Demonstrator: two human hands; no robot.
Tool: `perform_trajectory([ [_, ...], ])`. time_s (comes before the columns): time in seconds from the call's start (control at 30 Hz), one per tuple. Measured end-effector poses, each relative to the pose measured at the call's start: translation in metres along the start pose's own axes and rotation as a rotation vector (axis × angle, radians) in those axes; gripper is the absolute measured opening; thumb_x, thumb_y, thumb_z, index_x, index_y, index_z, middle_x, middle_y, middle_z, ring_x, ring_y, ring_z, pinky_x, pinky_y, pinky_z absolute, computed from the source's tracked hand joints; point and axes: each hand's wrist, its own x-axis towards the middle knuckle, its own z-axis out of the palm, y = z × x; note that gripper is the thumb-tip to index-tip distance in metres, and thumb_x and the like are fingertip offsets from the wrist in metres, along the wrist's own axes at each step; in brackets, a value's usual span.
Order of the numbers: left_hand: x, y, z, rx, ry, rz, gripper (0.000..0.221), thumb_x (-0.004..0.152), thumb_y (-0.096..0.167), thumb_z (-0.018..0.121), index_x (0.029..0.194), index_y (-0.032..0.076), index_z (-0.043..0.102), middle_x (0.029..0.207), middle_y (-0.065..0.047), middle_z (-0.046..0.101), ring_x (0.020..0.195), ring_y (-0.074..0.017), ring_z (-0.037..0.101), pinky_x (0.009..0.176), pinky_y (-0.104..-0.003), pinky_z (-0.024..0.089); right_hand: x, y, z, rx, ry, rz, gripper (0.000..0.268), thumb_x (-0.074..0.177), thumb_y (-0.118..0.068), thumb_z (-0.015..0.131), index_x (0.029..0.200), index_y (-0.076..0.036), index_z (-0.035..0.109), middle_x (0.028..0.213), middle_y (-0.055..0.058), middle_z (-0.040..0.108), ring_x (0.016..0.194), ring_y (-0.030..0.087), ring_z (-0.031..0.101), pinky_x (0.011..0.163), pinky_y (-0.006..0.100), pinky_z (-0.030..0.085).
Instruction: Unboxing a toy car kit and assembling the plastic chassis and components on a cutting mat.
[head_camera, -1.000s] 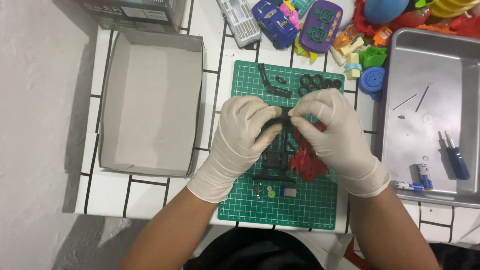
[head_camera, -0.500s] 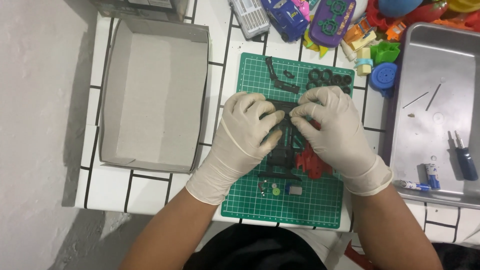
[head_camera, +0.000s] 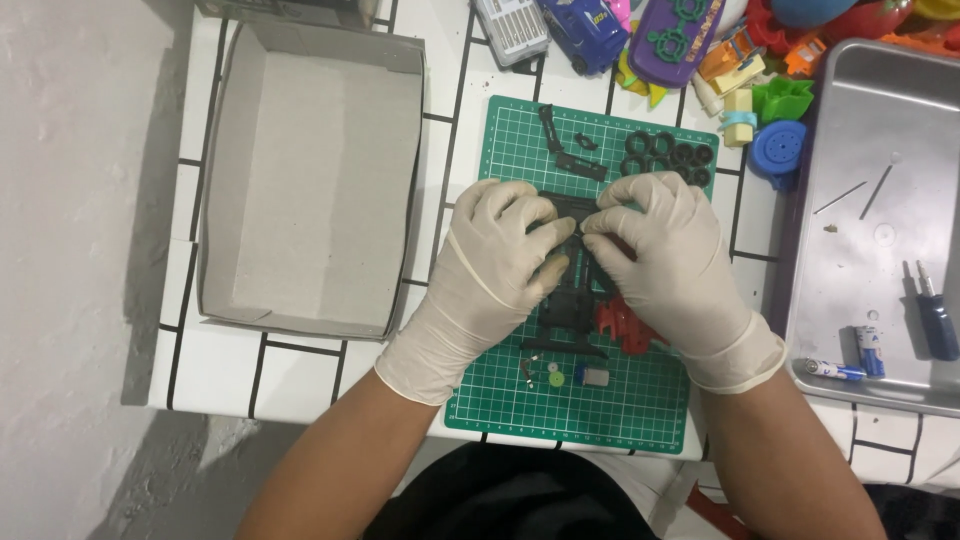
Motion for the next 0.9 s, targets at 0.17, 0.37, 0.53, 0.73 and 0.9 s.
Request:
perform_trajectory([
  [0.17, -0.003, -0.005, 0.006, 0.003, 0.026, -0.040, 0.009, 0.094, 0.020, 0.069, 0.095, 0.011, 0.069, 0.099, -0.003, 0.057, 0.111, -0.0180, 0.055, 0.109, -0.044, 0.037, 0.000, -0.004, -0.001, -0.006, -0.025, 0.011, 0.005, 0.091, -0.012, 0.076, 0.091, -0.009, 0.080, 0.099, 0.007, 0.068, 0.109, 0.026, 0.064, 0.087, 0.038, 0.046],
  [0.37, -0.010, -0.022, 0.015, 0.030, -0.191, 0.017, 0.044, 0.088, 0.038, 0.074, 0.126, 0.020, 0.062, 0.098, 0.000, 0.056, 0.118, -0.0228, 0.054, 0.109, -0.057, 0.037, 0.001, -0.006, 0.000, -0.058, -0.011, 0.007, 0.005, 0.088, -0.011, 0.078, 0.092, -0.010, 0.080, 0.103, 0.007, 0.070, 0.114, 0.025, 0.065, 0.090, 0.038, 0.047],
  [0.53, -0.013, -0.020, 0.022, 0.074, -0.122, 0.013, 0.049, 0.084, 0.037, 0.076, 0.126, 0.018, 0.061, 0.088, 0.000, 0.057, 0.112, -0.0253, 0.057, 0.108, -0.058, 0.038, 0.003, -0.013, -0.004, -0.035, -0.038, 0.072, 0.005, 0.089, -0.012, 0.075, 0.090, -0.010, 0.080, 0.107, 0.008, 0.072, 0.113, 0.025, 0.067, 0.091, 0.038, 0.048],
  [0.73, -0.009, -0.012, 0.015, 0.019, -0.108, -0.012, 0.045, 0.084, 0.023, 0.076, 0.125, 0.013, 0.062, 0.085, -0.004, 0.059, 0.108, -0.0273, 0.060, 0.107, -0.059, 0.038, 0.000, -0.007, -0.002, 0.001, -0.042, 0.077, 0.007, 0.091, -0.013, 0.075, 0.092, -0.009, 0.080, 0.110, 0.009, 0.072, 0.115, 0.027, 0.066, 0.092, 0.039, 0.047],
  [0.9, -0.009, -0.011, 0.014, 0.000, -0.090, -0.017, 0.045, 0.082, 0.019, 0.076, 0.125, 0.013, 0.063, 0.083, -0.004, 0.059, 0.107, -0.0277, 0.060, 0.106, -0.059, 0.039, 0.001, -0.003, 0.001, 0.062, -0.042, 0.101, 0.007, 0.092, -0.012, 0.075, 0.094, -0.010, 0.081, 0.112, 0.011, 0.072, 0.114, 0.029, 0.066, 0.091, 0.039, 0.049],
])
